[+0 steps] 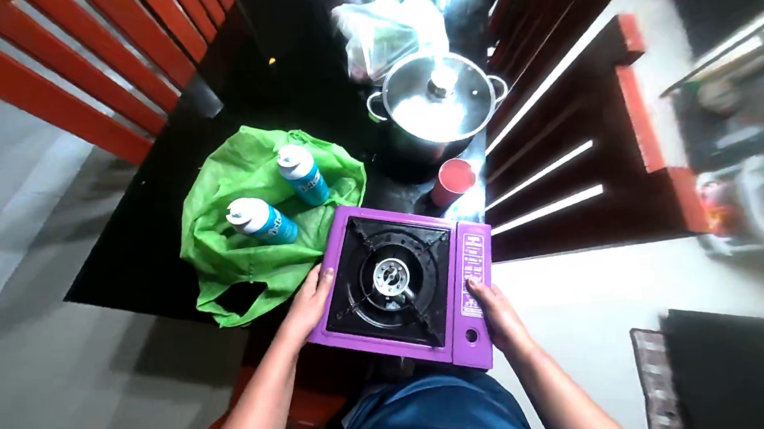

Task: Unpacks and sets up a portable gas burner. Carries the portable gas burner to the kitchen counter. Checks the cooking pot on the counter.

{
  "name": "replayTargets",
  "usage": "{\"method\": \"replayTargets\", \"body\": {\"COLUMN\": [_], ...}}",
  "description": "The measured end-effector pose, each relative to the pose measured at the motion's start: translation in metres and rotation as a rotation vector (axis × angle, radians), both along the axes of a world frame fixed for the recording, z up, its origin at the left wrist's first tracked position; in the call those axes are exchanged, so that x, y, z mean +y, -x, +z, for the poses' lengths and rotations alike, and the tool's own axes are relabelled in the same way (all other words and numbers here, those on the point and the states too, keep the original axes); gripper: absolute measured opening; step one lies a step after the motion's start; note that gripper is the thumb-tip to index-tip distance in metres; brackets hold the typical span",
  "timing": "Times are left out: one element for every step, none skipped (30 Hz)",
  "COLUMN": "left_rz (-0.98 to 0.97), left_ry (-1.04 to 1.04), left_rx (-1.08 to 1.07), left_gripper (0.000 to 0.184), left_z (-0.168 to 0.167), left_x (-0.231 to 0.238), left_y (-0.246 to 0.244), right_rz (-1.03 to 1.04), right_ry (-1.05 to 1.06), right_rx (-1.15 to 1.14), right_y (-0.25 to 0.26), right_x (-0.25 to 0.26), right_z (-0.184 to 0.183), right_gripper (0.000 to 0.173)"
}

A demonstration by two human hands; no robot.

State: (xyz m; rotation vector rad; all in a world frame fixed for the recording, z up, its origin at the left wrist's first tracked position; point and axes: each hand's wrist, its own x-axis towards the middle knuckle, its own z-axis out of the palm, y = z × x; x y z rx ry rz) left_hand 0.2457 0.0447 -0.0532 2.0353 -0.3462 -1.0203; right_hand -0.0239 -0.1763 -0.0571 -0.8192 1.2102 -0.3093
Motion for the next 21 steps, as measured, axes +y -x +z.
{"method": "replayTargets", "body": {"left_rz": [0.032,0.06,0.08,0.092,0.104,0.123,0.15,0.181,0.207,0.228,0.243,0.248,0.254,0.261,0.268,0.275,0.278,0.279,0.271,0.257,0.24], "left_ry": [-0.001,-0.006,-0.02,-0.036,-0.05,-0.064,-0.072,-0.076,-0.075,-0.073,-0.073,-0.073,-0.069,-0.064,-0.059,-0.051,-0.039,-0.023,-0.01,0.002,0.015], "left_rx": [0.05,0.084,0.104,0.125,0.147,0.175,0.211,0.248,0.275,0.285,0.273,0.243,0.212,0.181,0.151,0.128,0.114,0.101,0.094,0.087,0.081], "left_gripper": [0.058,0.058,0.058,0.06,0.061,0.062,0.062,0.062,0.062,0.062,0.062,0.061,0.061,0.06,0.06,0.058,0.057,0.056,0.055,0.054,0.054], "left_z": [0.001,0.003,0.005,0.005,0.004,0.005,0.006,0.007,0.007,0.007,0.008,0.009,0.01,0.011,0.012,0.013,0.015,0.017,0.02,0.022,0.024], "left_x": [-0.002,-0.004,-0.005,-0.006,-0.007,-0.008,-0.01,-0.011,-0.012,-0.013,-0.015,-0.016,-0.017,-0.017,-0.016,-0.014,-0.011,-0.009,-0.007,-0.006,-0.005], "left_y": [0.003,0.005,0.006,0.006,0.005,0.006,0.007,0.009,0.011,0.014,0.018,0.023,0.028,0.034,0.039,0.044,0.048,0.052,0.055,0.057,0.058], "right_rz": [0.001,0.001,0.001,0.008,0.018,0.025,0.034,0.05,0.071,0.091,0.109,0.128,0.154,0.179,0.197,0.205,0.21,0.207,0.199,0.194,0.184], "right_ry": [-0.008,-0.017,-0.026,-0.039,-0.05,-0.064,-0.083,-0.105,-0.129,-0.151,-0.168,-0.177,-0.18,-0.184,-0.184,-0.184,-0.185,-0.185,-0.176,-0.166,-0.156], "right_rx": [-0.003,-0.006,-0.015,-0.018,-0.025,-0.042,-0.06,-0.075,-0.088,-0.102,-0.124,-0.151,-0.176,-0.2,-0.217,-0.224,-0.221,-0.22,-0.225,-0.231,-0.233], "right_y": [0.0,0.001,0.001,0.002,0.002,0.003,0.005,0.006,0.008,0.01,0.012,0.015,0.017,0.02,0.022,0.025,0.029,0.033,0.037,0.042,0.047], "right_x": [-0.001,-0.002,-0.003,-0.005,-0.006,-0.008,-0.011,-0.014,-0.017,-0.021,-0.024,-0.028,-0.032,-0.034,-0.035,-0.035,-0.033,-0.03,-0.028,-0.025,-0.021], "right_z": [0.001,0.0,0.0,0.0,0.0,0.001,0.001,0.002,0.003,0.004,0.004,0.004,0.004,0.002,0.001,0.001,0.002,0.003,0.004,0.006,0.009], "right_gripper": [0.048,0.049,0.05,0.053,0.055,0.056,0.058,0.059,0.06,0.062,0.061,0.059,0.056,0.055,0.055,0.055,0.056,0.056,0.053,0.051,0.05]}}
